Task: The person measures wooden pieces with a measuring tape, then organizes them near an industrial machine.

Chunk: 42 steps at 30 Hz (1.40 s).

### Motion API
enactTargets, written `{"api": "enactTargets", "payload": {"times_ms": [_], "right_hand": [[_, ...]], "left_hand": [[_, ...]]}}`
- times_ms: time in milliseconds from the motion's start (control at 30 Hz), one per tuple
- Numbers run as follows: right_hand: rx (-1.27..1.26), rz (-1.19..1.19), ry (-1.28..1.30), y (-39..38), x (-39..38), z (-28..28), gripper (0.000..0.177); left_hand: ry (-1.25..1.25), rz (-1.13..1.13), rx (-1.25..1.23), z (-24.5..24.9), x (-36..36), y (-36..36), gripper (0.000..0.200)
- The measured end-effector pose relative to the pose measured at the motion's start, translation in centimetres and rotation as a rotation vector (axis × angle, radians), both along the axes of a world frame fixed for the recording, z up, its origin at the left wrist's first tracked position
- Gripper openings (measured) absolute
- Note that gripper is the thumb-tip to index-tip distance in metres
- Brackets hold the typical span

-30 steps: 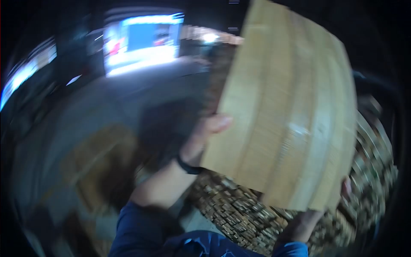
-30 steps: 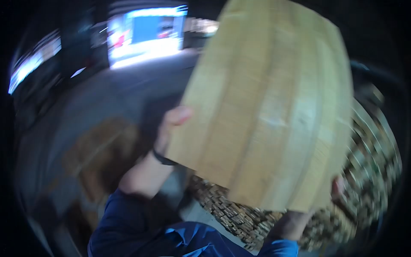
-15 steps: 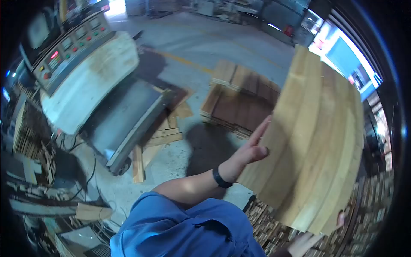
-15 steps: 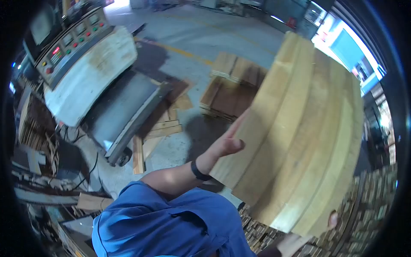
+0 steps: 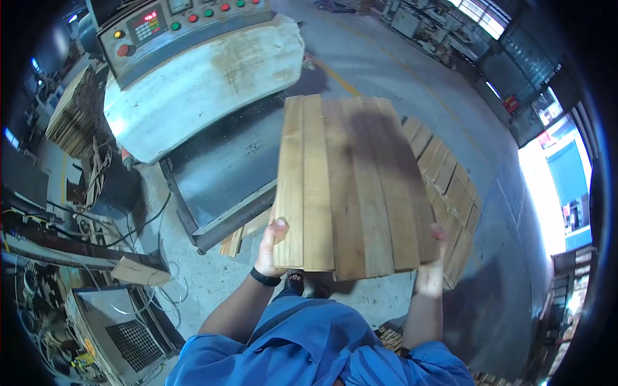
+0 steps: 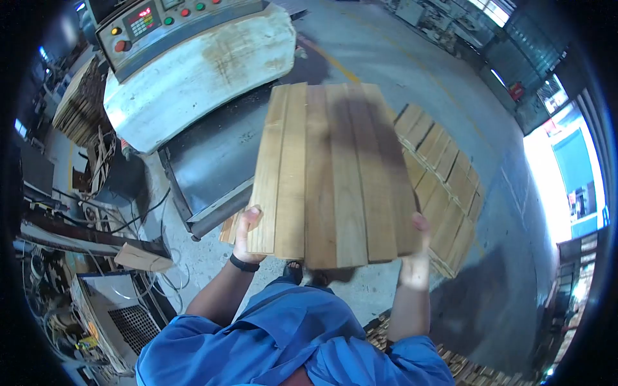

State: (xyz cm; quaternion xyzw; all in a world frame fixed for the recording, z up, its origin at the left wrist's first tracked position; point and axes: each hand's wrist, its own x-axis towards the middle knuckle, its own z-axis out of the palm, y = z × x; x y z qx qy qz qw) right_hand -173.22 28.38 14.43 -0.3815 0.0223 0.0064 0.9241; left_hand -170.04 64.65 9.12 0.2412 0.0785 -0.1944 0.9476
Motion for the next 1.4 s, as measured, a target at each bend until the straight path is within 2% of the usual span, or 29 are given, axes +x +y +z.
{"api": "enactTargets", "payload": {"times_ms": [67, 133, 200, 267, 300, 400, 433, 533, 567, 667, 700, 767, 833, 933, 967, 1000, 1067, 1100, 1133, 1167, 1200, 1267, 1333, 1400], "right_hand": [[-0.203, 0.023, 0.011, 0.7, 5.3, -2.8, 0.08], [-0.284, 0.098, 0.047, 2.6, 10.5, -4.6, 0.085], [-0.229, 0.222, 0.132, 4.9, 14.8, -6.4, 0.081], [-0.28, 0.426, 0.257, 2.4, 20.6, -15.4, 0.078], [-0.276, 0.491, 0.228, 2.2, 23.2, -16.9, 0.076], [-0.161, 0.578, 0.026, 3.7, 27.1, -18.9, 0.072], [-0.07, 0.538, 0.047, 3.9, 27.6, -19.2, 0.073], [-0.484, 0.559, 0.143, 3.0, 31.6, -19.6, 0.073], [-0.738, 0.514, 0.123, 3.1, 33.2, -22.0, 0.076], [-1.269, 0.446, 0.064, 3.4, 35.4, -24.2, 0.078], [-1.369, 0.411, 0.065, 4.1, 35.2, -22.8, 0.079], [-1.425, 0.411, 0.126, 4.8, 35.5, -22.0, 0.078], [-1.463, 0.391, 0.169, 5.3, 35.6, -22.5, 0.075], [-1.426, 0.329, 0.155, 4.8, 36.3, -24.1, 0.07], [-1.37, 0.311, 0.121, 4.4, 36.5, -24.6, 0.068], [-1.313, 0.289, 0.088, 4.3, 36.6, -25.0, 0.066], [-1.278, 0.27, 0.102, 5.0, 35.7, -23.1, 0.063], [-1.236, 0.26, 0.109, 5.4, 34.8, -22.5, 0.064], [-1.195, 0.25, 0.118, 5.5, 33.9, -22.4, 0.064], [-1.098, 0.201, 0.051, 5.8, 33.1, -23.1, 0.057], [-0.935, 0.282, 0.118, 6.3, 31.8, -22.2, 0.052], [-0.601, 0.43, 0.254, 7.9, 29.0, -18.1, 0.045], [-0.47, 0.481, 0.418, 10.2, 26.0, -16.1, 0.051], [-0.397, 0.54, 0.493, 13.2, 23.5, -14.2, 0.06]], "left_hand": [[0.019, 0.118, 0.035, -3.0, 1.4, 0.7, 0.075], [0.045, 0.267, 0.091, -6.0, 3.2, 0.8, 0.071], [0.036, 0.326, 0.135, -10.6, 5.7, 0.8, 0.07], [0.006, 0.368, 0.216, -13.2, 8.3, 0.8, 0.079], [0.098, 0.313, 0.209, -15.3, 9.3, 1.2, 0.082], [-0.023, 0.487, 0.308, -16.9, 11.7, 0.1, 0.081], [-0.04, 0.51, 0.311, -17.6, 12.4, 0.1, 0.08], [0.089, 0.559, 0.536, -17.7, 13.8, -0.5, 0.078], [0.116, 0.593, 0.645, -17.3, 14.5, -0.8, 0.077], [0.185, 0.637, 0.835, -19.8, 15.2, -1.4, 0.073], [0.158, 0.698, 0.867, -20.6, 15.2, -1.7, 0.071], [0.257, 0.618, 0.926, -20.2, 14.7, -1.0, 0.069], [0.369, 0.525, 1.007, -17.0, 14.1, -0.6, 0.063], [0.267, 0.681, 0.609, -17.6, 13.4, 0.8, 0.056], [0.283, 0.636, 0.621, -16.9, 12.9, 1.2, 0.049], [0.299, 0.578, 0.647, -16.1, 12.4, 1.7, 0.05], [0.325, 0.455, 0.7, -15.2, 11.5, 3.1, 0.054], [0.307, 0.447, 0.755, -15.4, 11.1, 3.6, 0.064], [0.294, 0.398, 0.553, -15.6, 10.1, 4.5, 0.065], [0.278, 0.347, 0.349, -15.9, 9.2, 5.6, 0.067], [0.261, 0.296, 0.143, -16.0, 8.5, 6.5, 0.068], [0.197, 0.331, -0.397, -13.7, 7.9, 7.0, 0.074], [0.077, 0.279, -0.777, -13.2, 6.8, 8.0, 0.076], [0.025, 0.282, -0.892, -13.0, 5.8, 8.9, 0.075]]}}
